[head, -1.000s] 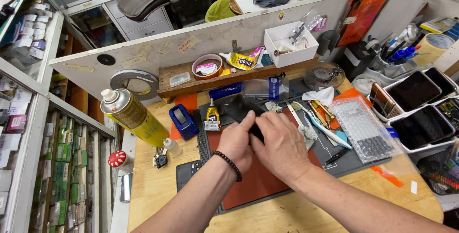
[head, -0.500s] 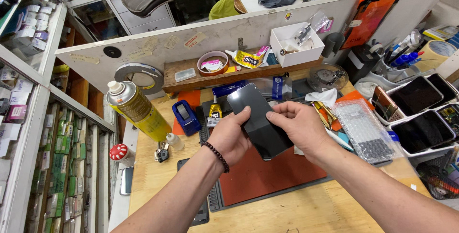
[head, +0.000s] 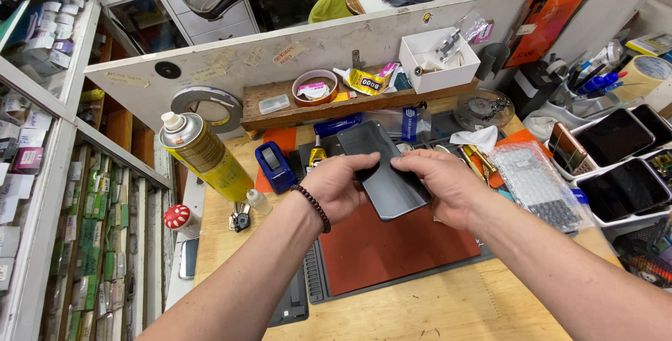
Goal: The person disassembles a smartphone, removes the back cover and battery, then reassembles it. They connect a charging cable to test the device, which powers on and displays the brand logo. The person then removes the back cover again and places the phone on a blue mat.
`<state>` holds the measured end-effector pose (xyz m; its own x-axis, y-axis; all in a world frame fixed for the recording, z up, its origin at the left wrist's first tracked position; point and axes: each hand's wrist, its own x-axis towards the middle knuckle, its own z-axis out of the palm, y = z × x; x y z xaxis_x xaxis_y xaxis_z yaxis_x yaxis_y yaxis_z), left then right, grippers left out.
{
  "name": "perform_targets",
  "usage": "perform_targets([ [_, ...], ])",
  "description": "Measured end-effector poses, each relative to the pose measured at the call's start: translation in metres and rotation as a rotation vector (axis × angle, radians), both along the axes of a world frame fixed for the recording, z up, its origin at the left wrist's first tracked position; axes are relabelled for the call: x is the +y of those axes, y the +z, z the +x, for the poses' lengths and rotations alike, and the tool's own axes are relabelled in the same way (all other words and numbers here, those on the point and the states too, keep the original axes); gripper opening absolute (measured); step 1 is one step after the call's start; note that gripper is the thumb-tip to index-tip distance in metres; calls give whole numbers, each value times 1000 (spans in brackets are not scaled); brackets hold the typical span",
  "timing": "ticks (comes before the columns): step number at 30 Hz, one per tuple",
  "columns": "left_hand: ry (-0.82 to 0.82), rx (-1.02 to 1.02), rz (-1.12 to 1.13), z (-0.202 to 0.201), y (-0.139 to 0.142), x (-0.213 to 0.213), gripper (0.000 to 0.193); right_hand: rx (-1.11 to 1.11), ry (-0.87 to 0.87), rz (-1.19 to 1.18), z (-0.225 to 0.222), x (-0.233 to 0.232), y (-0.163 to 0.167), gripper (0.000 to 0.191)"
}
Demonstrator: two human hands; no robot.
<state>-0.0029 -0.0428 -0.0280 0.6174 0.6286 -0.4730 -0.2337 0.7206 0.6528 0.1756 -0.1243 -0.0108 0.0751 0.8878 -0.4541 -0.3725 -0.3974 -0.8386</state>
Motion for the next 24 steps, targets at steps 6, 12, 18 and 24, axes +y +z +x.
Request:
perform_targets([
  [6,158,-1,-46,1,-16,4,26,-72,99,-172,-9,-14,8,45],
  [12,262,9,-76,1,-19,4,25,-95,96,-195,-21,-28,-1,77],
  [18,356,-1,-136,-1,-13,1,25,-150,50,-123,-26,-30,-4,84],
  [24,411,-5,-147,-5,-11,-1,25,-182,18,-51,-34,-30,-4,91],
])
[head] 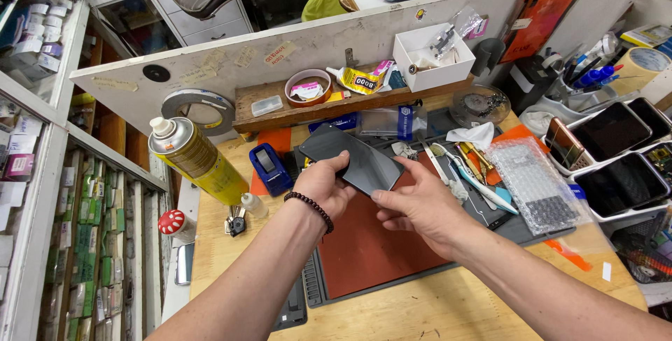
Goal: The person disassembles a smartphone, removes the back cover and battery, then reassembles it. They connect a charging cable to test the device, which powers on and displays the brand logo. The person then removes the back cover again and places the phone on a blue mat.
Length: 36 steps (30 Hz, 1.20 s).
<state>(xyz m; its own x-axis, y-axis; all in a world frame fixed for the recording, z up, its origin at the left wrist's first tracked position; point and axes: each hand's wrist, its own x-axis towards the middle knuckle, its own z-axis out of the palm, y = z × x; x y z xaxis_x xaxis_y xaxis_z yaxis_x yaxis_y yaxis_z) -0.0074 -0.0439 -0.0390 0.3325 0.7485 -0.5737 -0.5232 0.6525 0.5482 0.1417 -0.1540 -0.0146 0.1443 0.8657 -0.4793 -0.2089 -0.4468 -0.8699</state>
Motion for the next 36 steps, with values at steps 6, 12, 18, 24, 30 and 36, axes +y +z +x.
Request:
perform_targets([
  [6,-34,-22,13,-2,-4,3,27,6,21,0,0,-2,-2,90],
  [12,-268,3,192,-10,-3,-6,25,36,-13,99,15,11,-3,64],
  [18,-371,76,229,-4,3,-17,21,75,20,134,25,23,-10,31],
  [24,-425,141,237,-3,9,-17,20,95,40,81,27,22,-7,24],
  [30,-454,81,208,-7,5,-17,20,92,29,-17,23,18,2,25],
  [36,-448,47,194,-3,-5,-17,18,43,33,-3,30,16,5,23],
])
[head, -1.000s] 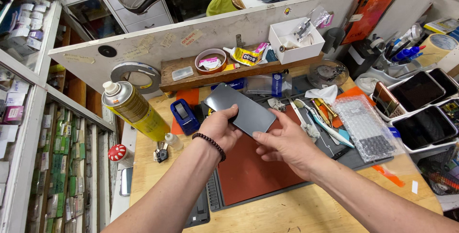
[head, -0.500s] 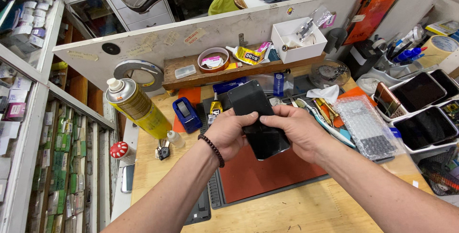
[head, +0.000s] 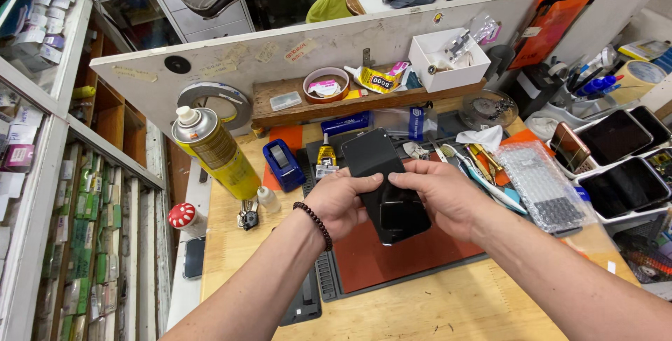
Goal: The person disassembles a smartphone, removes the back cover and battery, then reassembles it. They connect a charging cable to test the device, which powers on and displays the brand logo. The person then removes the back cover again and places the phone on a blue mat.
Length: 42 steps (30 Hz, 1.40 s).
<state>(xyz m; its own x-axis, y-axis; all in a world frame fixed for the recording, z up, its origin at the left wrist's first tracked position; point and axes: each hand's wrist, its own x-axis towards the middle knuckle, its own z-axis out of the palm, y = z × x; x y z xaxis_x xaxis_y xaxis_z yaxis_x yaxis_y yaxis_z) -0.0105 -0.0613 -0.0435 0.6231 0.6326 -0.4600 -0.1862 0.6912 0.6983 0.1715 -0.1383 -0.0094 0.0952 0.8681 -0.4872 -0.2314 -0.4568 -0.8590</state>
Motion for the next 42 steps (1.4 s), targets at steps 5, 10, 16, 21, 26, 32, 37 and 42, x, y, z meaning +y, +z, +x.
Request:
perform_targets([
  [5,0,-51,9,10,-2,0,21,-12,-32,-2,8,-3,2,21],
  [10,-17,-51,7,17,3,2,20,24,-49,8,14,-10,10,22],
  [16,-72,-88,-5,20,6,2,20,102,-86,-4,20,-16,14,31],
  [21,-44,-48,3,20,4,-7,18,52,-93,-27,19,-24,6,26],
  [26,-11,-43,47,17,8,-4,17,39,-84,30,13,-15,7,26],
  [32,46,-38,96,1,13,5,18,-1,-100,33,-1,3,11,22],
  [37,98,-66,132,-13,12,6,19,42,-24,122,-6,11,0,20],
  [42,157,19,124,-25,13,2,17,97,49,108,-17,19,-8,23],
])
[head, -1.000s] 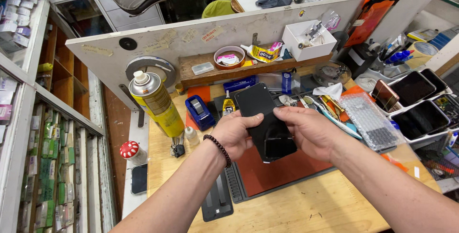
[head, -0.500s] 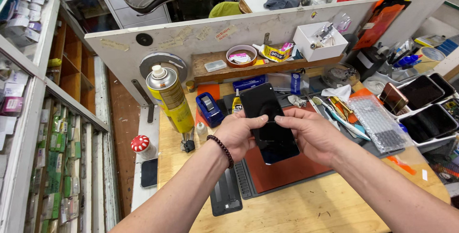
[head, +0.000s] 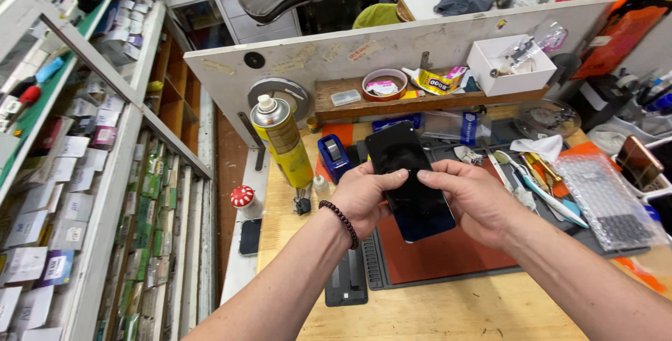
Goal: The person disassembles a smartphone, removes the back cover and battery, then reassembles it. They connect a charging cable to test the device, which powers on and displays the brand logo. The person then removes the back cover again and places the phone on a blue mat.
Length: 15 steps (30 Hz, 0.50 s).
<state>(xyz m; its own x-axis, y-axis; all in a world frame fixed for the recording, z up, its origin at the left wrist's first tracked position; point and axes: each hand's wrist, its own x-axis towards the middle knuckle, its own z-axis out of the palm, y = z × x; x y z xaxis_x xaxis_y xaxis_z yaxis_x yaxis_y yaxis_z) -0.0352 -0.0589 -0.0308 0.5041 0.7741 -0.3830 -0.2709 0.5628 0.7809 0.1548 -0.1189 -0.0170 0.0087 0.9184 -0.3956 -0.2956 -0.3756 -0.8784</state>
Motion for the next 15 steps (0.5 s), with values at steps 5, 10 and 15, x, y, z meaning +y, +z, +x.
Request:
perform_targets([
  [5,19,-9,-1,-8,4,-1,17,-50,34,-21,-7,4,7,25],
  [10,23,-10,-6,-8,5,0,15,-63,53,-27,-10,6,14,26],
  [15,36,-8,1,-13,9,-5,17,-69,64,3,-17,6,20,24],
])
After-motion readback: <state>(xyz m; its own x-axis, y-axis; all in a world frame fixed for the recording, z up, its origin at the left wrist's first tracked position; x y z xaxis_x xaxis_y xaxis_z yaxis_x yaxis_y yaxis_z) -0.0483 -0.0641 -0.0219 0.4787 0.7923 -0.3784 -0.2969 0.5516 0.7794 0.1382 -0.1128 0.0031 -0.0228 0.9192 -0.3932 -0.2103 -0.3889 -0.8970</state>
